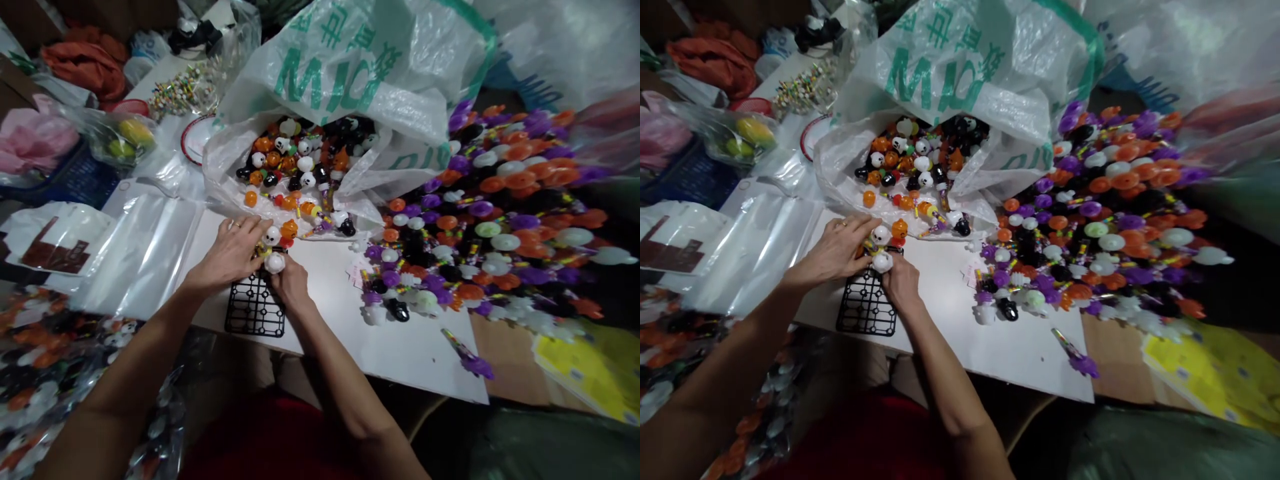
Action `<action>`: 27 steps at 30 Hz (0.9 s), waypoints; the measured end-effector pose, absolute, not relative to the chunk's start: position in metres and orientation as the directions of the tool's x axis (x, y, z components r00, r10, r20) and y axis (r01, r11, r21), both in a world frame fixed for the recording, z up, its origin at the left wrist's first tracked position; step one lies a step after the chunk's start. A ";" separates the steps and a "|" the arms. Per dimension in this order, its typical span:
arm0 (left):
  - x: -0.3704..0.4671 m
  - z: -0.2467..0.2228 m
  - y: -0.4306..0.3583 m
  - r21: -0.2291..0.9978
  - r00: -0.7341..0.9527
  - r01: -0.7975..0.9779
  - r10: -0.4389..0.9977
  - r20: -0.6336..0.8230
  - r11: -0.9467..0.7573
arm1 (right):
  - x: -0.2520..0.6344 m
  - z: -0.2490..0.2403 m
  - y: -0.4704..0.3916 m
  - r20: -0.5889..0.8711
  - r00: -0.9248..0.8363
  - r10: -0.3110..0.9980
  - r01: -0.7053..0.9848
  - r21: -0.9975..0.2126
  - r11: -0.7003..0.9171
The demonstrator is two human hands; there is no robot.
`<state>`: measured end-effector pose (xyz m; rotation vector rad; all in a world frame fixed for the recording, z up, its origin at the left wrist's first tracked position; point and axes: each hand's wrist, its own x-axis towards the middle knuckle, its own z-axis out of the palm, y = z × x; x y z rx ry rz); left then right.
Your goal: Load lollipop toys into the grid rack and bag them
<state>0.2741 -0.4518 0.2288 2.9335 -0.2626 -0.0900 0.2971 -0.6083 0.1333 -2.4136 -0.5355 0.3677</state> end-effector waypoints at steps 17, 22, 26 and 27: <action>0.263 0.221 -0.486 0.237 0.995 -0.071 -0.051 0.088 -0.969 | 0.394 0.181 -0.665 -0.014 0.784 0.621 0.607 -0.199 -0.770; 0.286 0.246 -0.480 0.271 0.970 -0.166 -0.108 0.216 -0.948 | 0.388 0.193 -0.688 0.154 0.787 0.597 0.610 -0.342 -0.715; 0.312 0.245 -0.490 0.247 0.945 -0.326 -0.303 0.126 -0.913 | 0.344 0.191 -0.711 0.252 0.880 0.403 0.442 -0.746 -0.498; 0.316 0.239 -0.493 0.248 0.941 -0.337 -0.332 0.065 -0.908 | 0.334 0.186 -0.709 0.231 0.891 0.391 0.398 -0.812 -0.427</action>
